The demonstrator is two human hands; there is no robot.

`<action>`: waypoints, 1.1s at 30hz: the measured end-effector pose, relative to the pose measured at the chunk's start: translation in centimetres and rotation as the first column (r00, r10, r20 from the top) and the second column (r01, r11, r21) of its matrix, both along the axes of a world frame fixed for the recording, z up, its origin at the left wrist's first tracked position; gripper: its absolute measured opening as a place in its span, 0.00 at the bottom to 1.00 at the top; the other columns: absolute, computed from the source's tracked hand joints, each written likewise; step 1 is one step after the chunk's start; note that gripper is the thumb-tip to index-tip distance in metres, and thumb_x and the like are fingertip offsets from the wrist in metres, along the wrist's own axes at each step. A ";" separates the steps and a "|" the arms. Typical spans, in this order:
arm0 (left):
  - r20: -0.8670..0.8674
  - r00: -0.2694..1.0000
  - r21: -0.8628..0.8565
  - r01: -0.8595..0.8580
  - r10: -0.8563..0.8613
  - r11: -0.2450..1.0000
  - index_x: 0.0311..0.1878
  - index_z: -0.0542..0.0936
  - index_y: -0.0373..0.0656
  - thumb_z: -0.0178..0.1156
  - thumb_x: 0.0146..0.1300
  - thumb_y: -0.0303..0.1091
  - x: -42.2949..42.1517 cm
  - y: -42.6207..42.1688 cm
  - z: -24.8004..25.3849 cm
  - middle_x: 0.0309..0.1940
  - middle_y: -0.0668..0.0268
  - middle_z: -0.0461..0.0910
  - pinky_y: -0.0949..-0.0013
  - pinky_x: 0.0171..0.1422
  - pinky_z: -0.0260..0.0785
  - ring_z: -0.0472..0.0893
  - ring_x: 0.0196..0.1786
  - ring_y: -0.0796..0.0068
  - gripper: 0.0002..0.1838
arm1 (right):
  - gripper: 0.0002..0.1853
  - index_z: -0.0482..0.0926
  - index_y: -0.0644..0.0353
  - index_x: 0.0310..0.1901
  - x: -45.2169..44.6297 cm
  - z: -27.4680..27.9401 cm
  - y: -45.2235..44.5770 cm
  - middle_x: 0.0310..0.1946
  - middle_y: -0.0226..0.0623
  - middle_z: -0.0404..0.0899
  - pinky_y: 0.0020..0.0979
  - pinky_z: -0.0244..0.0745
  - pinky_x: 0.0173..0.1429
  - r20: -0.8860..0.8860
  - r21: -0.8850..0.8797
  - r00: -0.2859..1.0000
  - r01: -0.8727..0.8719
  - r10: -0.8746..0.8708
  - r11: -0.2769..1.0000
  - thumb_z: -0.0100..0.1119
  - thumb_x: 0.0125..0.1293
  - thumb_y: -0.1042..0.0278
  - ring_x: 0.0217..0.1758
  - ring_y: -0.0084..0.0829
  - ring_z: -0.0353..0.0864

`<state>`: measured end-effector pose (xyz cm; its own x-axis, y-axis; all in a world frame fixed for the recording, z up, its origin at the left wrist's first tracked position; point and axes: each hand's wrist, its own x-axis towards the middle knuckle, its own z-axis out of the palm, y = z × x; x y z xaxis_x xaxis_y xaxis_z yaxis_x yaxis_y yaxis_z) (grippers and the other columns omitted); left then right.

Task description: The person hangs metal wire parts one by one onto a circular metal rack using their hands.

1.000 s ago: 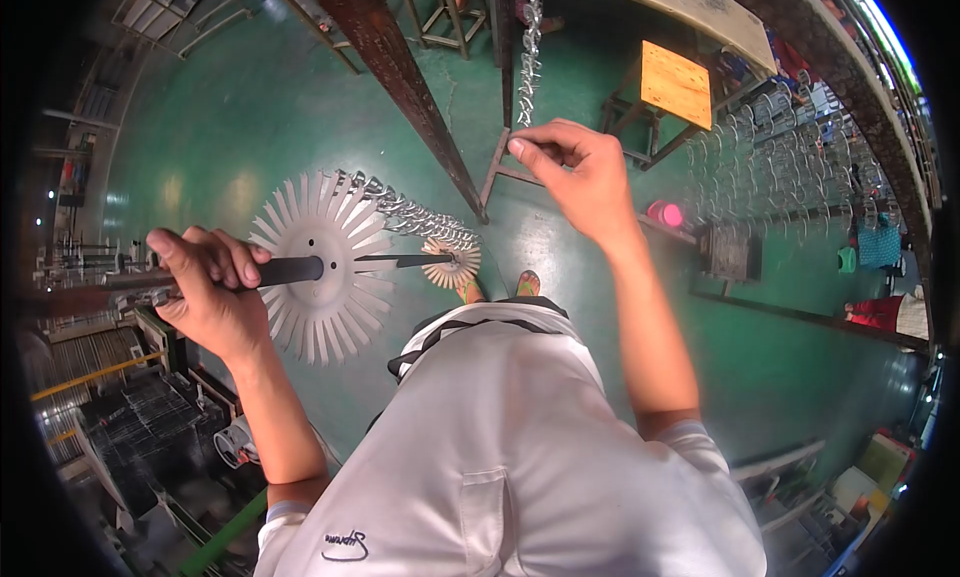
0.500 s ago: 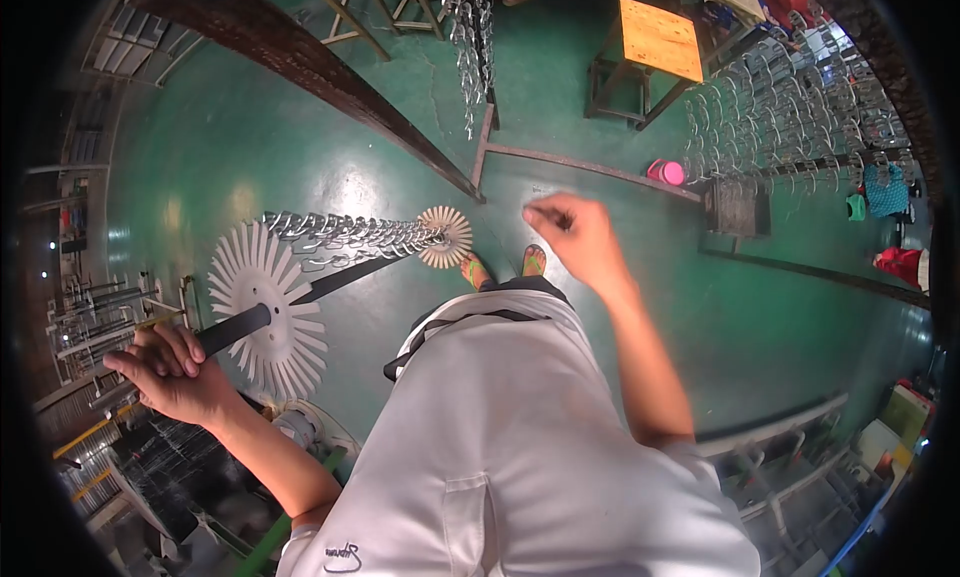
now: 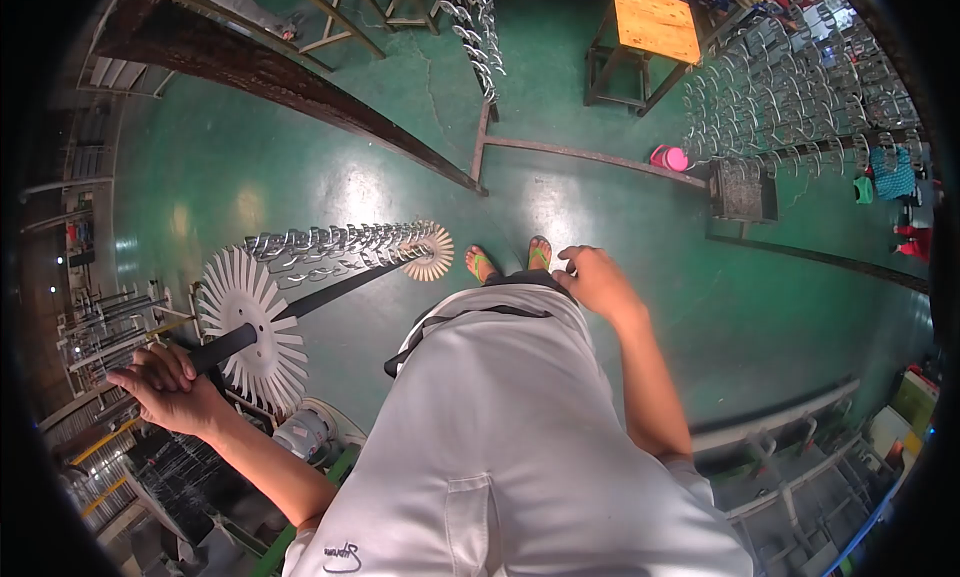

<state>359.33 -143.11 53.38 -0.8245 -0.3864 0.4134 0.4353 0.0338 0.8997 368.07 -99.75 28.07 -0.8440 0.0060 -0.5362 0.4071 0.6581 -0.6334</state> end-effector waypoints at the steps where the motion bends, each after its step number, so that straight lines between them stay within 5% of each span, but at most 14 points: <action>1: -0.005 1.000 -0.005 -0.016 0.016 1.000 0.19 0.58 0.50 0.51 0.79 0.51 0.0 0.1 0.0 0.17 0.73 0.54 0.74 0.18 0.51 0.56 0.18 0.80 0.30 | 0.16 0.83 0.66 0.51 -0.3 0.6 0.2 0.45 0.53 0.86 0.47 0.78 0.57 -0.004 0.006 1.000 0.025 -0.025 1.000 0.64 0.67 0.63 0.51 0.54 0.84; 11: -0.021 0.994 -0.032 -0.111 0.111 0.993 0.21 0.59 0.49 0.52 0.80 0.49 0.1 -0.1 -1.2 0.17 0.74 0.55 0.76 0.17 0.50 0.54 0.15 0.83 0.28 | 0.19 0.84 0.68 0.52 -2.5 0.5 3.1 0.47 0.60 0.84 0.46 0.78 0.57 0.032 0.024 0.998 -0.052 0.051 0.998 0.64 0.67 0.61 0.53 0.55 0.84; 15: -0.041 0.991 -0.023 -0.128 0.127 0.992 0.22 0.60 0.48 0.52 0.80 0.45 -0.5 2.8 -3.1 0.15 0.74 0.56 0.77 0.15 0.49 0.55 0.13 0.85 0.27 | 0.18 0.83 0.68 0.52 -9.1 3.9 3.6 0.43 0.53 0.86 0.41 0.79 0.50 -0.431 -0.183 0.891 0.066 -0.140 0.981 0.67 0.66 0.63 0.44 0.47 0.86; 16: -0.049 0.990 -0.032 -0.135 0.133 0.990 0.22 0.61 0.48 0.52 0.80 0.44 -0.7 3.5 -3.5 0.14 0.74 0.57 0.78 0.14 0.48 0.56 0.13 0.86 0.27 | 0.17 0.85 0.65 0.53 -11.4 5.8 3.4 0.39 0.45 0.85 0.33 0.78 0.45 -0.510 -0.228 0.830 0.124 -0.226 0.966 0.68 0.67 0.64 0.38 0.34 0.84; 20: -0.079 0.993 -0.025 -0.094 0.092 0.995 0.23 0.62 0.47 0.53 0.80 0.42 -0.6 4.1 -4.2 0.14 0.75 0.58 0.77 0.14 0.50 0.56 0.13 0.87 0.25 | 0.16 0.84 0.65 0.51 -19.1 13.8 2.4 0.38 0.46 0.85 0.37 0.78 0.44 -0.860 -0.359 0.366 0.060 -0.355 0.931 0.68 0.66 0.65 0.37 0.40 0.84; 23: -0.064 0.993 0.007 -0.100 0.100 0.995 0.23 0.63 0.46 0.53 0.80 0.42 -0.4 3.9 -4.2 0.14 0.75 0.58 0.77 0.14 0.50 0.56 0.13 0.87 0.25 | 0.15 0.86 0.64 0.50 -23.3 19.7 1.9 0.38 0.44 0.86 0.34 0.79 0.46 -0.967 0.147 -0.155 0.304 0.202 0.941 0.69 0.67 0.64 0.40 0.36 0.86; 25: -0.072 0.992 0.012 -0.099 0.099 0.995 0.23 0.64 0.46 0.53 0.80 0.43 -0.3 3.9 -4.2 0.13 0.75 0.58 0.77 0.14 0.50 0.56 0.13 0.87 0.25 | 0.16 0.86 0.63 0.51 -24.8 23.0 0.2 0.38 0.42 0.87 0.32 0.80 0.48 -0.926 -0.377 0.069 -0.098 -0.372 0.921 0.69 0.67 0.62 0.41 0.31 0.87; 26: -0.071 0.992 0.013 -0.101 0.102 0.995 0.23 0.64 0.46 0.53 0.80 0.43 -0.2 3.9 -4.3 0.13 0.75 0.57 0.77 0.14 0.49 0.55 0.13 0.87 0.25 | 0.17 0.86 0.64 0.51 -25.4 24.0 -0.4 0.38 0.39 0.88 0.31 0.80 0.47 -0.887 -0.460 0.120 -0.172 -0.445 0.871 0.68 0.67 0.61 0.41 0.27 0.86; 29: -0.054 0.988 0.028 -0.144 0.146 0.989 0.23 0.63 0.46 0.53 0.80 0.43 0.2 3.9 -4.3 0.13 0.75 0.57 0.77 0.14 0.49 0.56 0.13 0.87 0.25 | 0.15 0.87 0.65 0.48 -29.3 25.1 -1.2 0.36 0.40 0.87 0.29 0.80 0.45 -0.840 -0.543 0.186 -0.240 -0.511 0.805 0.68 0.66 0.62 0.38 0.30 0.87; 31: -0.029 0.987 0.019 -0.156 0.157 0.988 0.22 0.62 0.47 0.52 0.81 0.42 0.1 3.8 -4.3 0.13 0.75 0.58 0.77 0.14 0.47 0.56 0.12 0.87 0.26 | 0.12 0.88 0.66 0.45 -29.7 26.3 -0.9 0.33 0.38 0.87 0.29 0.78 0.48 -0.940 -0.340 0.029 -0.182 -0.341 0.923 0.70 0.65 0.68 0.41 0.25 0.84; 33: -0.046 0.991 0.025 -0.126 0.127 0.992 0.21 0.61 0.48 0.52 0.81 0.42 0.1 4.1 -4.1 0.13 0.74 0.57 0.77 0.14 0.47 0.56 0.12 0.86 0.27 | 0.11 0.89 0.67 0.43 -30.7 26.2 -0.8 0.33 0.37 0.87 0.29 0.77 0.46 -0.926 -0.374 0.045 -0.262 -0.376 0.890 0.71 0.64 0.67 0.39 0.25 0.83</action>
